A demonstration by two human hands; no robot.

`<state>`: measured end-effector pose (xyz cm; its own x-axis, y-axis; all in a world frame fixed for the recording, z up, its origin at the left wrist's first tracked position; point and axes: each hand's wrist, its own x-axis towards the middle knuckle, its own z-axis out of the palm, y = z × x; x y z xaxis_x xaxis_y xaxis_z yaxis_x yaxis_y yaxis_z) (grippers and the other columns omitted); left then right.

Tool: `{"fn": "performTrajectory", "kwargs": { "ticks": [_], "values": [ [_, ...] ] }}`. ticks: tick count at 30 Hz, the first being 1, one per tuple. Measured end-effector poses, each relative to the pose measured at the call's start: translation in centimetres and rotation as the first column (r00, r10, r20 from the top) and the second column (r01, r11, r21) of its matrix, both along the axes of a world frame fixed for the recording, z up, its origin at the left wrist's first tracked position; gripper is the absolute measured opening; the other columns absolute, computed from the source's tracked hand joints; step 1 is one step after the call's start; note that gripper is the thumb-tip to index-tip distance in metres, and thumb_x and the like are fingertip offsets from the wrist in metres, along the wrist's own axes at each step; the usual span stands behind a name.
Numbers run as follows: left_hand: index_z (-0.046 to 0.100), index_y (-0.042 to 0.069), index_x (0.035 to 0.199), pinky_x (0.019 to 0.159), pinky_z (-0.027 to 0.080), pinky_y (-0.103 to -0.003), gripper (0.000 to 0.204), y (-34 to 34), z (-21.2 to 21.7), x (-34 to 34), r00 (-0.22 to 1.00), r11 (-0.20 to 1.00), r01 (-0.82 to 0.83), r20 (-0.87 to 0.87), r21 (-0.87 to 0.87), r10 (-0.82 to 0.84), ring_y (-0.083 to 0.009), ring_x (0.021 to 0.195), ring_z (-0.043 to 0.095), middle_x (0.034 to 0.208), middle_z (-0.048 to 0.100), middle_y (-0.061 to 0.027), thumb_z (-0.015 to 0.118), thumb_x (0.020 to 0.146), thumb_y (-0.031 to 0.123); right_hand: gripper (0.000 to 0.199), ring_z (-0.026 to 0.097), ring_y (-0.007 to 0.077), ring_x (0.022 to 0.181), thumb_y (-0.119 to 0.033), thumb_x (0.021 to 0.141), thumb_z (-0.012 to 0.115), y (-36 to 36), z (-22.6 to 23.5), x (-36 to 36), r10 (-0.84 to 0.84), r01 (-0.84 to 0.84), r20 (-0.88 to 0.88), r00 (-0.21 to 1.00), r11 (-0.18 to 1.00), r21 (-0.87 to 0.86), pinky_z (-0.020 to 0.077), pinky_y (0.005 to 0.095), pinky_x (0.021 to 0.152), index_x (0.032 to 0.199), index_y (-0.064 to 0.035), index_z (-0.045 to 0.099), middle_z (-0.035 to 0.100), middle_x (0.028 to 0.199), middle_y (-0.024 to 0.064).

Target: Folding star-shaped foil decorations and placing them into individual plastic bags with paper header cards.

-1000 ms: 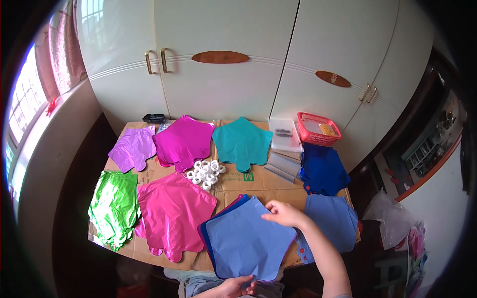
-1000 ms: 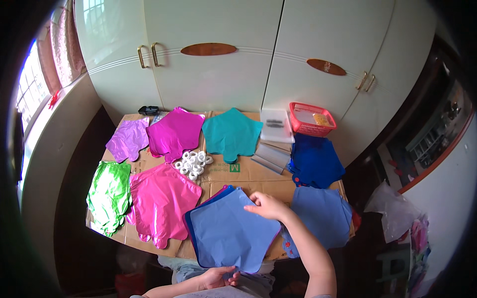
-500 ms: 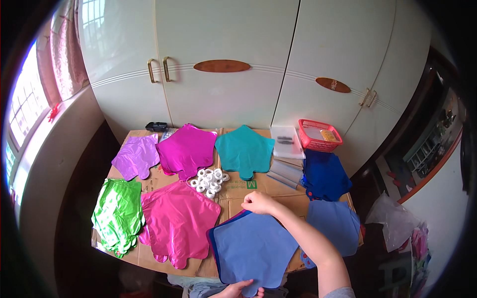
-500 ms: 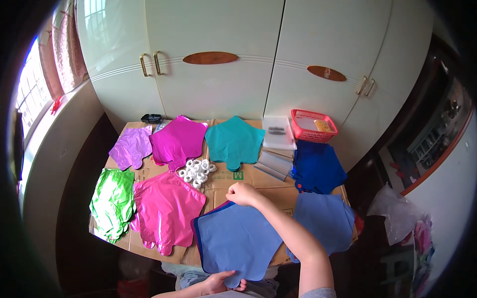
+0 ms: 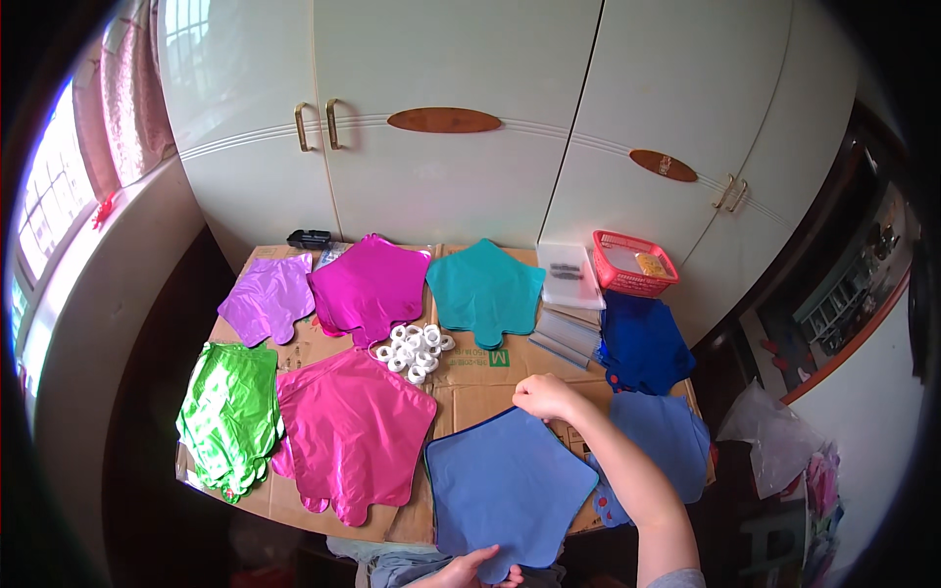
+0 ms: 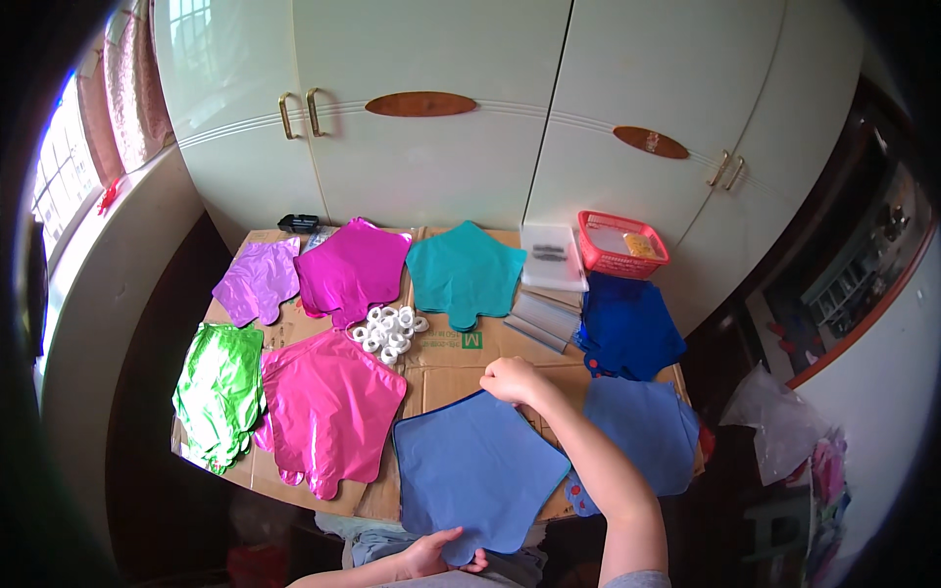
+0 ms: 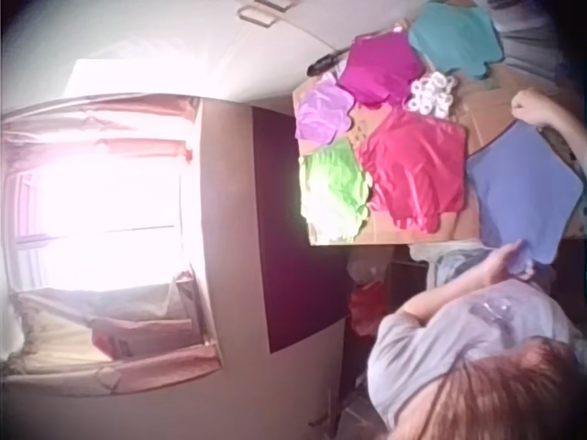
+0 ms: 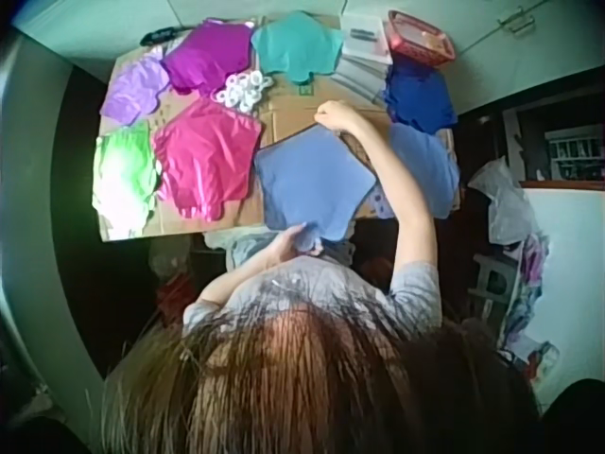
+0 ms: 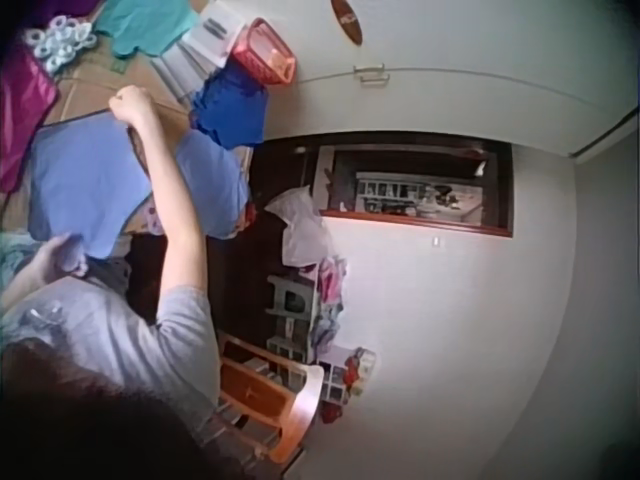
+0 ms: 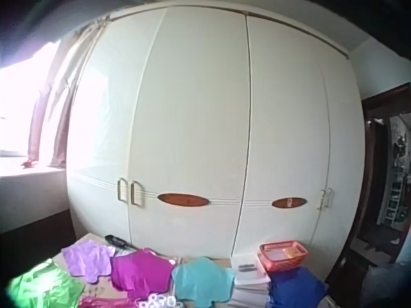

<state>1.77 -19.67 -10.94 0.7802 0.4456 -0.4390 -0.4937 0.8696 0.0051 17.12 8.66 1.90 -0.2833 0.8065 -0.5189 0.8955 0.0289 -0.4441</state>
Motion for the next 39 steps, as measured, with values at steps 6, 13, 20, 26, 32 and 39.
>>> {"fn": "performTrajectory", "kwargs": {
  "ticks": [6, 13, 20, 26, 32, 39],
  "values": [
    [0.051, -0.007, 0.117, 0.097, 0.046, -0.041, 0.049, 0.5, 0.1, 0.0, 0.998, 0.997, 0.036, 0.046, -0.070, -0.032, -0.0325, 0.103, 0.060, 0.106, 0.062, -0.0195, 0.051, 0.094, 0.036, 0.022, 0.064, 0.0213, 0.060, -0.026, 0.084, 0.056, 0.3, -1.2, -0.2, 0.053, -0.047, -0.055, 0.997, 0.993, 0.113, 0.0511, 0.0356, 0.062, 0.077, -0.0071, 0.065, 0.065, 0.064, 0.0106],
    [0.049, -0.004, 0.119, 0.094, 0.048, -0.042, 0.047, 0.9, 1.3, 0.2, 0.998, 0.998, 0.032, -0.047, -0.059, -0.035, -0.0331, 0.101, 0.061, 0.105, 0.062, -0.0190, 0.049, 0.094, 0.036, 0.030, 0.066, 0.0274, 0.071, -0.036, 0.083, 0.061, 0.6, -2.9, 0.1, 0.144, -0.130, -0.036, 0.989, 0.958, 0.254, 0.0510, 0.0388, 0.071, 0.076, -0.0077, 0.066, 0.067, 0.071, 0.0125],
    [0.048, 0.003, 0.116, 0.081, 0.050, -0.039, 0.041, 1.6, 2.6, 0.3, 1.000, 0.993, 0.016, 0.009, -0.115, -0.015, -0.0291, 0.087, 0.061, 0.098, 0.063, -0.0172, 0.050, 0.093, 0.036, 0.029, 0.066, 0.0296, 0.078, -0.038, 0.083, 0.062, 0.5, -1.9, -0.2, 0.075, -0.066, -0.042, 0.996, 0.981, 0.180, 0.0516, 0.0407, 0.073, 0.079, -0.0097, 0.068, 0.069, 0.078, 0.0129],
    [0.051, 0.004, 0.100, 0.073, 0.046, -0.034, 0.032, 1.8, 3.5, 0.9, 1.000, 0.985, -0.007, -0.010, -0.172, 0.006, -0.0222, 0.075, 0.054, 0.087, 0.059, -0.0118, 0.051, 0.093, 0.036, 0.033, 0.066, 0.0298, 0.077, -0.042, 0.085, 0.062, 0.2, -3.0, 0.3, 0.071, -0.046, -0.069, 0.995, 0.950, 0.309, 0.0508, 0.0415, 0.071, 0.081, -0.0095, 0.067, 0.068, 0.076, 0.0119],
    [0.052, 0.003, 0.087, 0.070, 0.039, -0.029, 0.036, 1.4, 3.7, 0.6, 0.995, 0.988, 0.000, 0.101, -0.157, 0.016, -0.0172, 0.066, 0.044, 0.079, 0.053, -0.0071, 0.047, 0.094, 0.038, 0.030, 0.064, 0.0192, 0.063, -0.036, 0.085, 0.065, 0.0, -1.7, 0.3, 0.057, -0.014, -0.276, 0.959, 0.987, 0.158, 0.0501, 0.0345, 0.061, 0.080, -0.0068, 0.065, 0.066, 0.070, 0.0094],
    [0.051, 0.003, 0.087, 0.071, 0.038, -0.028, 0.034, 1.2, 5.8, 0.5, 1.000, 0.995, 0.019, -0.007, -0.096, -0.019, -0.0164, 0.068, 0.042, 0.079, 0.053, -0.0069, 0.045, 0.096, 0.035, 0.023, 0.061, 0.0121, 0.054, -0.025, 0.087, 0.065, 0.1, -2.0, 1.3, 0.087, -0.034, -0.358, 0.929, 0.988, 0.152, 0.0482, 0.0309, 0.055, 0.078, -0.0047, 0.065, 0.064, 0.062, 0.0069]
  ]
}}
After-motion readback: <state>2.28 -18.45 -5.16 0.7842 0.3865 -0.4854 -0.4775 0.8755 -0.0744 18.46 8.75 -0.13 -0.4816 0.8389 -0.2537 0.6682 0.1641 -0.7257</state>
